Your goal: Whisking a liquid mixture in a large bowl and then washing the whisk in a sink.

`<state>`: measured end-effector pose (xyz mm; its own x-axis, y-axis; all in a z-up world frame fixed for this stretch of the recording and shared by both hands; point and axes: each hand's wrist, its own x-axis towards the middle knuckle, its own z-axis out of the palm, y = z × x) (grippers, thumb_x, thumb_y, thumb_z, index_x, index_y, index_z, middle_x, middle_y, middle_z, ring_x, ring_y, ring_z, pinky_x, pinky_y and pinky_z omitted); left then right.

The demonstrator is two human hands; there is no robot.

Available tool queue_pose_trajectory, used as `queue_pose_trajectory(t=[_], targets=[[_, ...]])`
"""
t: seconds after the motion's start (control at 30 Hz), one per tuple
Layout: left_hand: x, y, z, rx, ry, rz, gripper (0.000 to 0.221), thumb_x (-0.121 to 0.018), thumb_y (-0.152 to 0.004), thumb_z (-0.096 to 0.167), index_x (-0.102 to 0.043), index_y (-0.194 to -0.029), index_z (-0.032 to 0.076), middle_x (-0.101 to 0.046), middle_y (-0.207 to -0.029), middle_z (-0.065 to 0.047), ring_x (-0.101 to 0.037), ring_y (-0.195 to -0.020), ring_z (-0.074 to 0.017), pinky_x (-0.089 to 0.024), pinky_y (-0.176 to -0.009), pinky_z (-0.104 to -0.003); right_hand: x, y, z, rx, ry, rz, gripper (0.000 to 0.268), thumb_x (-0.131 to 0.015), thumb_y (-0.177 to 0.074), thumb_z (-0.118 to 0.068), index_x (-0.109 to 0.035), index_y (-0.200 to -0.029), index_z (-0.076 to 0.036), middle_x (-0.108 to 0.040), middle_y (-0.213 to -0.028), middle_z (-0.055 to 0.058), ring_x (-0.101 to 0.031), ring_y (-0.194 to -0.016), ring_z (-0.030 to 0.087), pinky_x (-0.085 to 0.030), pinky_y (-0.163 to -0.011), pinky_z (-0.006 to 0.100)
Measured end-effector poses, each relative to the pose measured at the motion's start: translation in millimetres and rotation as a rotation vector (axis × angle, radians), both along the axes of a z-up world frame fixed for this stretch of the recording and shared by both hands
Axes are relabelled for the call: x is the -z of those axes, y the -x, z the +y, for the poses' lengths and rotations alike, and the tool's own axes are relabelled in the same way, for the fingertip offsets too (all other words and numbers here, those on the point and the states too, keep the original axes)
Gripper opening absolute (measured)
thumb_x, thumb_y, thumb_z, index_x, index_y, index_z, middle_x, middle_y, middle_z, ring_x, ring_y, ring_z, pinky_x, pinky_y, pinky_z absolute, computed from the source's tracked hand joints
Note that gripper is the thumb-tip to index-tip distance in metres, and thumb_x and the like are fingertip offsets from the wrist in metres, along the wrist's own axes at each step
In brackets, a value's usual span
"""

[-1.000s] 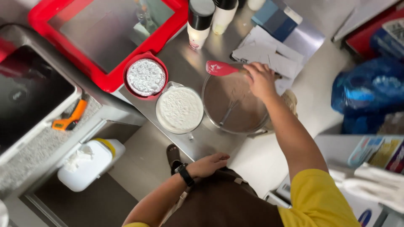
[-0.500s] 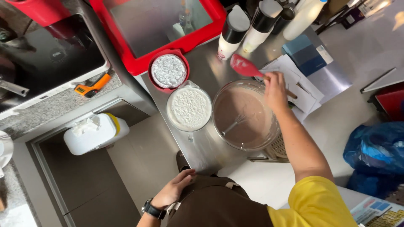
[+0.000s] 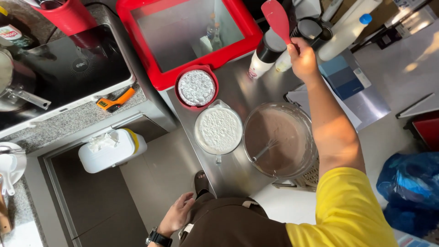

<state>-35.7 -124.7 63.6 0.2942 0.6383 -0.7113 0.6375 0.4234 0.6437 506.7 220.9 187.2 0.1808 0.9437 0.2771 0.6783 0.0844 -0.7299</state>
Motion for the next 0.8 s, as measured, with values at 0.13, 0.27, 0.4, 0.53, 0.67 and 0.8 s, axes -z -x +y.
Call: queue_pose_trajectory(t=[0.13,0.27,0.4,0.53,0.67,0.8], targets=[[13,9,-4,-0.011,0.023,0.117,0.057,-0.04,-0.099,0.048,-0.052,-0.143,0.014,-0.058,-0.148,-0.007,-0.057,-0.135,-0.0245,-0.043,-0.112,-0.038,4,1,27,0.03,-0.01,-0.07,0.036,-0.055,-0.105,-0.026,-0.062,-0.134,-0.006,-0.056,-0.12,0.012,-0.058,-0.105,0.026,-0.047,-0.092,0.038],[18,14,-9,-0.065,0.042,0.254,0.056,-0.042,-0.1,0.047,-0.049,-0.146,0.016,-0.056,-0.149,-0.006,-0.052,-0.139,-0.0221,-0.04,-0.117,-0.039,20,-2,43,0.002,-0.092,-0.245,0.022,-0.072,-0.098,-0.007,-0.07,-0.12,-0.01,-0.053,-0.11,0.011,-0.06,-0.096,0.031,-0.044,-0.093,0.047],[11,13,-14,-0.092,0.104,0.283,0.056,-0.041,-0.101,0.047,-0.047,-0.148,0.017,-0.053,-0.152,-0.005,-0.051,-0.14,-0.0223,-0.04,-0.118,-0.04,39,-13,52,0.009,-0.071,-0.323,0.026,-0.075,-0.094,-0.004,-0.071,-0.118,-0.015,-0.055,-0.114,0.009,-0.062,-0.098,0.033,-0.037,-0.096,0.054],[16,6,-18,-0.099,0.128,0.281,0.057,-0.041,-0.1,0.047,-0.047,-0.147,0.016,-0.052,-0.152,-0.006,-0.05,-0.141,-0.0231,-0.039,-0.118,-0.04,36,-13,53,0.039,-0.054,-0.307,0.021,-0.073,-0.097,-0.008,-0.071,-0.116,-0.016,-0.051,-0.12,0.01,-0.062,-0.093,0.036,-0.038,-0.098,0.051],[18,-3,-14,-0.028,0.105,0.302,0.056,-0.041,-0.1,0.048,-0.048,-0.147,0.018,-0.055,-0.149,-0.007,-0.05,-0.139,-0.0254,-0.04,-0.117,-0.042,37,-18,56,0.006,-0.093,-0.327,0.018,-0.07,-0.1,-0.012,-0.07,-0.119,-0.013,-0.052,-0.122,0.012,-0.062,-0.103,0.035,-0.033,-0.101,0.053],[21,-8,-8,0.0,0.055,0.302,0.056,-0.042,-0.1,0.049,-0.048,-0.147,0.018,-0.054,-0.149,-0.007,-0.05,-0.139,-0.0265,-0.04,-0.117,-0.043,40,-20,60,0.017,-0.146,-0.402,0.026,-0.075,-0.095,-0.016,-0.068,-0.12,-0.012,-0.052,-0.122,0.012,-0.058,-0.115,0.035,-0.032,-0.097,0.056]])
